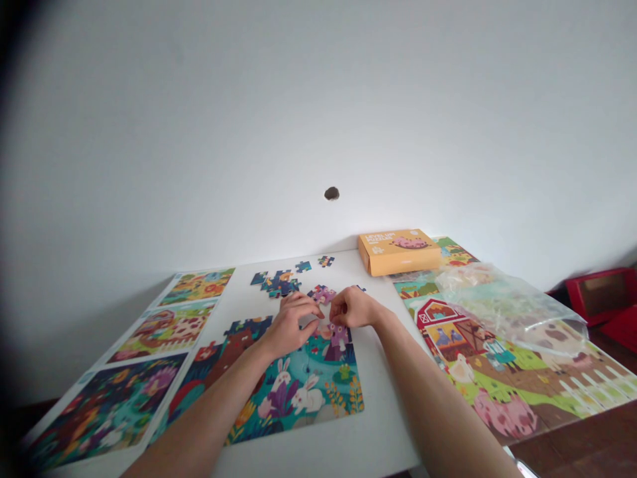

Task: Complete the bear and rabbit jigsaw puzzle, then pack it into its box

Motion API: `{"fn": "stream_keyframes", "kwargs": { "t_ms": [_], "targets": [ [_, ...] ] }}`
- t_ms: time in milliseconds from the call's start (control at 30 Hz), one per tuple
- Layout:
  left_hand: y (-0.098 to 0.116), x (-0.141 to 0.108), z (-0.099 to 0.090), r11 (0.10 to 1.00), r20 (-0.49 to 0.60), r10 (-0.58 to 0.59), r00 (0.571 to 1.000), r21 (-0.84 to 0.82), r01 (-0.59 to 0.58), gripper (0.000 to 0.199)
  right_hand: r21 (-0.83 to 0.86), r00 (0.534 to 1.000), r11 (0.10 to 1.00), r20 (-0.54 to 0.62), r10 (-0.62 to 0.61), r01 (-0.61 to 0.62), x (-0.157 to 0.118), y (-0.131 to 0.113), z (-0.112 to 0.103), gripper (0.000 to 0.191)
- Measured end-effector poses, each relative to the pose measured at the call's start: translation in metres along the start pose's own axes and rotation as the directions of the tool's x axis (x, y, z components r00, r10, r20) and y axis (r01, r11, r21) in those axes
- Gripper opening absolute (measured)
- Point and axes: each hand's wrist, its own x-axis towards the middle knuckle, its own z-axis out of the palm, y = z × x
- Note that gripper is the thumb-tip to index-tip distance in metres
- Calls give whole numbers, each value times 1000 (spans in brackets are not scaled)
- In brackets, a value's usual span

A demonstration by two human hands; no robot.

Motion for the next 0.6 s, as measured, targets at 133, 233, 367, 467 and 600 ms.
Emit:
{"fn": "stream_keyframes", "kwargs": {
  "t_ms": [133,233,367,467,600],
  "targets": [
    [-1,1,2,1000,-13,-14,1000,21,14,16,-6,1000,1000,3,2,-2,1,0,1,11],
    [-5,3,2,984,-119,-144,982,88,155,21,-29,995,999,-101,15,-18,5,2,3,15],
    [-14,3,-2,840,-333,-434,837,186,509,36,-48,894,983,-425,140,-177,10,8,4,15],
    [-17,2,-1,749,-345,-524,779,248,614,35,-44,811,962,-550,201,-269,13,13,4,13],
    [-15,2,3,746,-274,-526,805,307,592,32,-17,760,944,-599,253,-328,15,18,7,15]
  ]
}}
